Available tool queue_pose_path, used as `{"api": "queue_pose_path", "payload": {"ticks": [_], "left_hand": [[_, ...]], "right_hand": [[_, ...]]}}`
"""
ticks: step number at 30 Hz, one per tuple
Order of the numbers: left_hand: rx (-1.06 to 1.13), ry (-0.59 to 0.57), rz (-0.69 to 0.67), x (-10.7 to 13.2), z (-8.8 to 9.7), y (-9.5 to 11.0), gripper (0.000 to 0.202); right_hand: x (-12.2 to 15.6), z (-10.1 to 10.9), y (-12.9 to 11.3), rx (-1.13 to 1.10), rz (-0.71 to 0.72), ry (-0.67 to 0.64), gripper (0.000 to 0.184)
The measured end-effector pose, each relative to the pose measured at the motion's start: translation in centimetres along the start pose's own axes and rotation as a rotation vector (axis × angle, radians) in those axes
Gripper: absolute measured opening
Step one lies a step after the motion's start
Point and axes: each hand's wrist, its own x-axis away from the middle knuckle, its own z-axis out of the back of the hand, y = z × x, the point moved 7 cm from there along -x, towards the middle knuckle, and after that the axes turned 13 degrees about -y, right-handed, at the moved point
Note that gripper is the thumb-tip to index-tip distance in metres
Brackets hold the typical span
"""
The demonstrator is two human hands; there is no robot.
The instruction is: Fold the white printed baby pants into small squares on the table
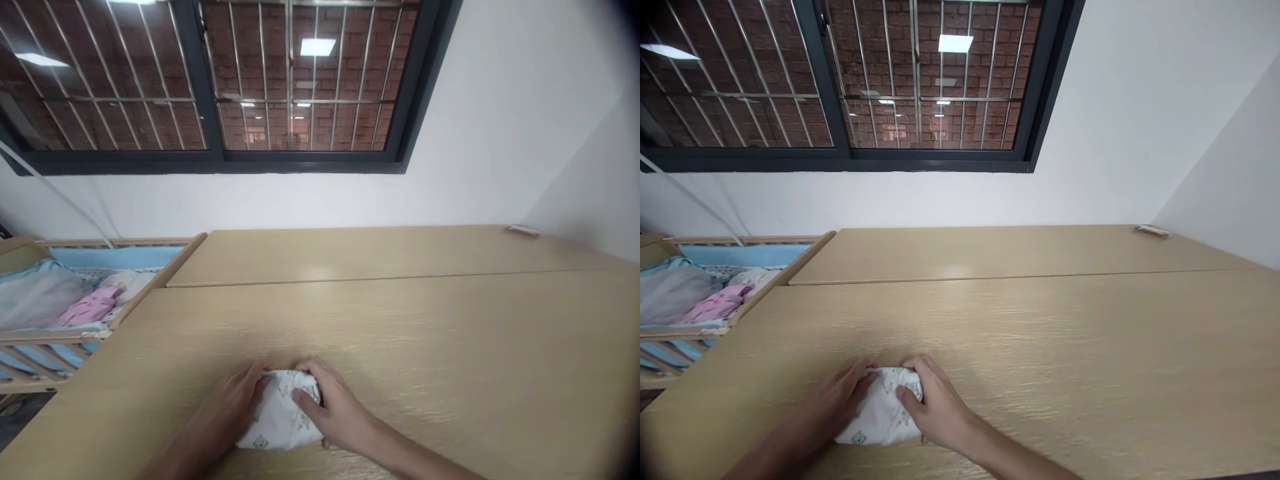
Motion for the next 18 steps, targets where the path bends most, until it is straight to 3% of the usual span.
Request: {"api": "queue_pose_path", "payload": {"ticks": [6, 10, 12, 15, 18], "left_hand": [[-0.096, 0.112, -0.079, 0.2, 0.7, 0.9, 0.026], [-0.262, 0.207, -0.158, 1.1, 1.3, 2.5, 0.028], [-0.353, 0.293, -0.173, 2.1, 1.1, 3.7, 0.030], [-0.458, 0.397, -0.146, 3.4, -0.3, 4.6, 0.053], [-0.512, 0.418, -0.149, 3.9, -2.1, 4.2, 0.064]], "right_hand": [[-0.1, 0.1, -1.7, 0.184, 0.112, -0.009, 0.034], [0.3, -0.1, -2.8, 0.507, 0.041, 0.073, 0.041], [0.7, -0.8, -4.0, 0.684, 0.101, 0.105, 0.048], [1.0, -3.0, -5.2, 0.826, 0.275, 0.008, 0.056], [0.7, -4.5, -4.3, 0.830, 0.329, -0.131, 0.062]]}}
